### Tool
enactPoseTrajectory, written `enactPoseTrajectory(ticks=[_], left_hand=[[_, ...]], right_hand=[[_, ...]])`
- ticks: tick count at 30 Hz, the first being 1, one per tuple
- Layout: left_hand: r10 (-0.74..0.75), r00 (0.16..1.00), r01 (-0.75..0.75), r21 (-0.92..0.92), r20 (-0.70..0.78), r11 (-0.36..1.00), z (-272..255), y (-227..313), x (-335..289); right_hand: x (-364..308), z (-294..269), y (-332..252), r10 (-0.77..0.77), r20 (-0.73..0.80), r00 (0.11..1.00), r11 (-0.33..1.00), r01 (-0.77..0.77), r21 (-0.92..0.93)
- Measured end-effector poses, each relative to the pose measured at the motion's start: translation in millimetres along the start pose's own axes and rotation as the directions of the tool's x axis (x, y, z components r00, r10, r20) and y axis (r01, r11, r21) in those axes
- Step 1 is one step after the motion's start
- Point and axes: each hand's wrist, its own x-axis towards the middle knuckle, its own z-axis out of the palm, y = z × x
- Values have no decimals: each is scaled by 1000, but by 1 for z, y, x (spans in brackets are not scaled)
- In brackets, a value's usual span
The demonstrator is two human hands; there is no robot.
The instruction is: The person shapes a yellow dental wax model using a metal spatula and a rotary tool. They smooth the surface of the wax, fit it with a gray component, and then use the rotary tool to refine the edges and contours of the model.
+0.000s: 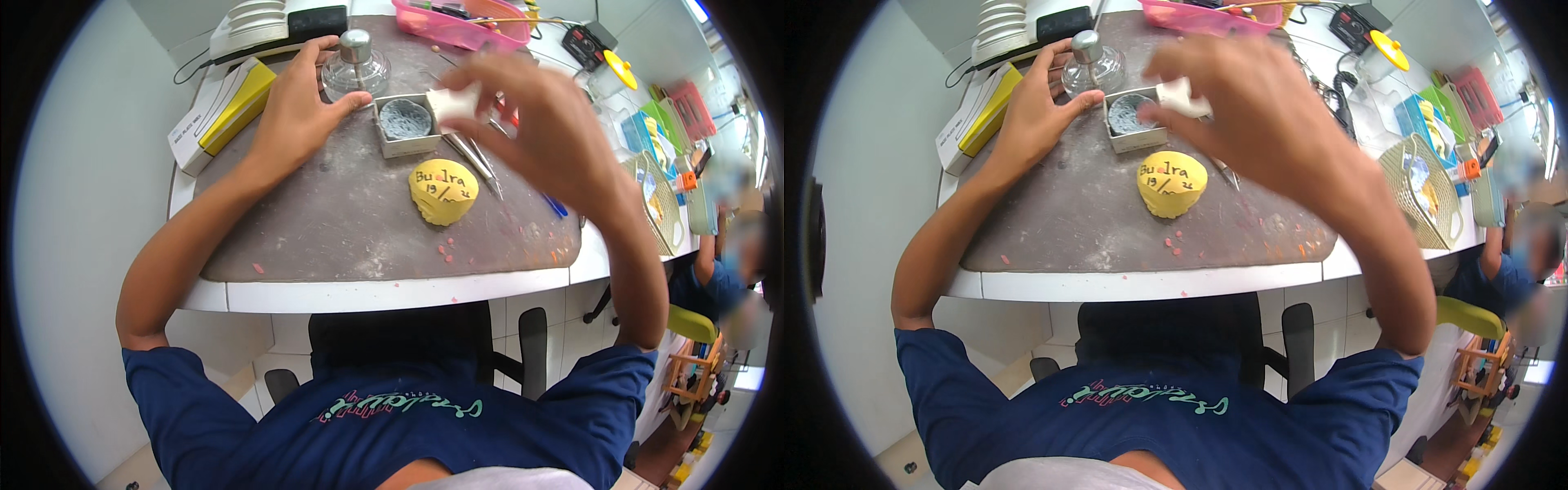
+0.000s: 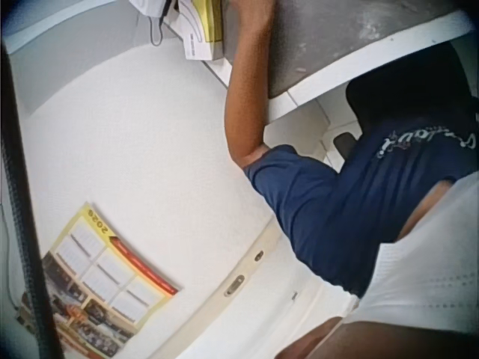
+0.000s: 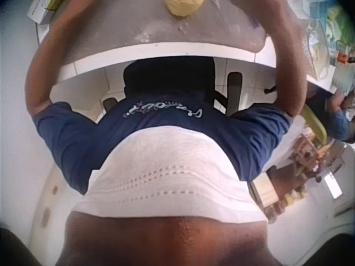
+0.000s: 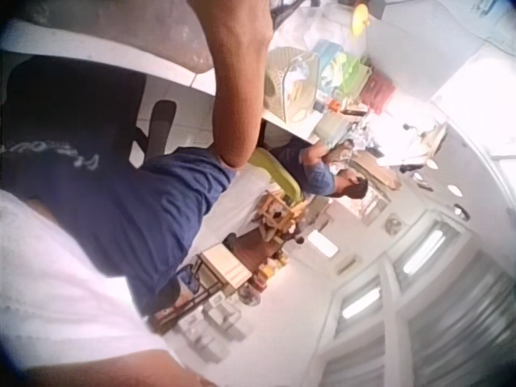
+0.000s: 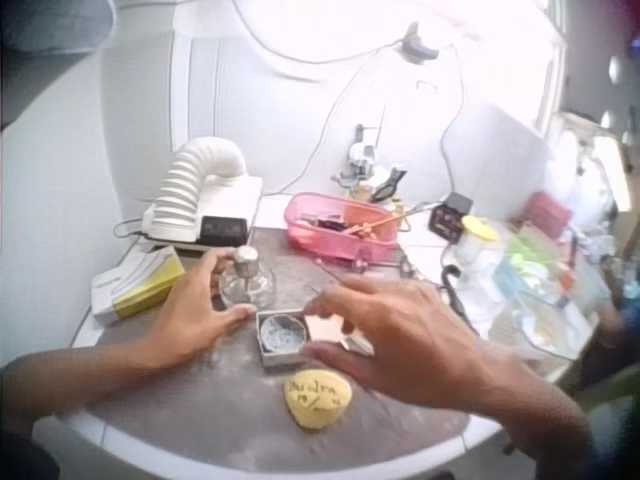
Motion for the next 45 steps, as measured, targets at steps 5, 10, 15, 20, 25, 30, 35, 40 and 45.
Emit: enactPoseTrajectory(ticks=[5, 10, 15, 20, 25, 30, 35, 40, 45], left_hand=[[10, 1000, -9, 94, -10, 996, 33, 3, 30], [-98, 991, 115, -199, 94, 973, 39, 1, 36], [-187, 969, 235, -370, 161, 899, 3, 6, 6], [-172, 964, 223, -259, 205, 940, -27, 35, -41], [-195, 958, 248, -264, 211, 932, -29, 53, -48], [-11, 982, 40, -150, 191, 988, -20, 87, -51], [306, 911, -298, -72, 278, 952, -10, 110, -45], [721, 599, -716, -172, 347, 677, 28, 175, -8], [823, 478, -793, -251, 306, 554, 88, 234, 19]], right_hand=[[-68, 21, -40, 95, 57, 994, 995, -96, 6], [-73, 40, -34, 48, -107, 993, 989, -62, -135], [-116, -26, -10, 47, -354, 934, 976, -118, -182], [-203, -143, 74, 576, -408, 709, 688, -689, -227], [-252, -139, 140, 831, -83, 550, 451, -754, -477], [-244, -129, 140, 884, 8, 467, 419, -786, -454], [-247, -141, 110, 832, -222, 509, 379, -813, -443], [-293, -148, 115, 797, -340, 500, 347, -838, -420], [-310, -131, 117, 964, -116, 241, 260, -945, 196]])
